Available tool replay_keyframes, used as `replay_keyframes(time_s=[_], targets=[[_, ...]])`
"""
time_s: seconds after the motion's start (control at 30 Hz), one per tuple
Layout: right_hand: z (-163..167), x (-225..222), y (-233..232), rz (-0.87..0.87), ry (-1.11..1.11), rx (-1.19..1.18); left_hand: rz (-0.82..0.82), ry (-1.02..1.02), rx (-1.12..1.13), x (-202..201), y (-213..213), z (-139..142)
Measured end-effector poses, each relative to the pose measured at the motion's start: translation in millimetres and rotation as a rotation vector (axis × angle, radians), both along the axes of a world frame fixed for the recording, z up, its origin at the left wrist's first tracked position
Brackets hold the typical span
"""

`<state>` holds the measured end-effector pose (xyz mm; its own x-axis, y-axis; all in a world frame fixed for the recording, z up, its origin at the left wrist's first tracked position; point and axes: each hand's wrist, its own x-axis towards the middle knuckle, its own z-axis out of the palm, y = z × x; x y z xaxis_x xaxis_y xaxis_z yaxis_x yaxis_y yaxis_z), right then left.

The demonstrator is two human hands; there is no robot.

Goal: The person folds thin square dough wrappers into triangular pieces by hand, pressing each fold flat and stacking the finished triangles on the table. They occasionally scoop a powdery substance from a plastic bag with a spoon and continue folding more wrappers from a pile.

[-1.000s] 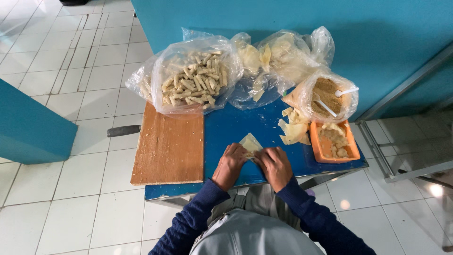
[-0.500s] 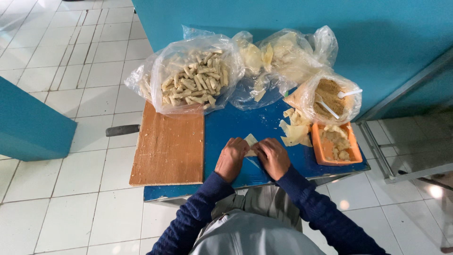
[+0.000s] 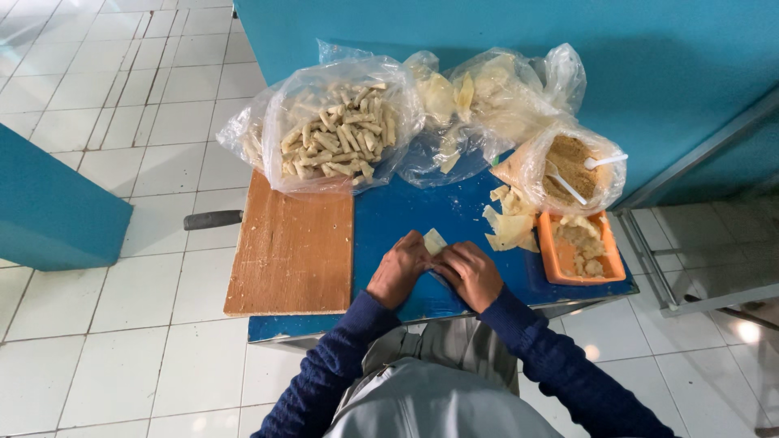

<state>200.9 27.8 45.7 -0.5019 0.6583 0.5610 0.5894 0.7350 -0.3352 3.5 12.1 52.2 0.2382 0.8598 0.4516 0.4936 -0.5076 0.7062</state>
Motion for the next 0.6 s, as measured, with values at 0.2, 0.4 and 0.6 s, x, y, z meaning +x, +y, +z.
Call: replay_keyframes(time_s=[0.2,0.4,0.6], targets=[[-0.4,5.7,22.3,0.027,0.068,-0.253,0.020,-0.001,-0.112,-0.8,3.6,3.7],[4.7,2.0,15.7,-0.006,0.033,-0.201,0.032,0.016,0.001,1.0,12.5,-0.6],[8.1,-3.8,6.6,-0.026,0.008,-0.039,0.014,0.018,-0.023,-0.7,8.2,4.0]])
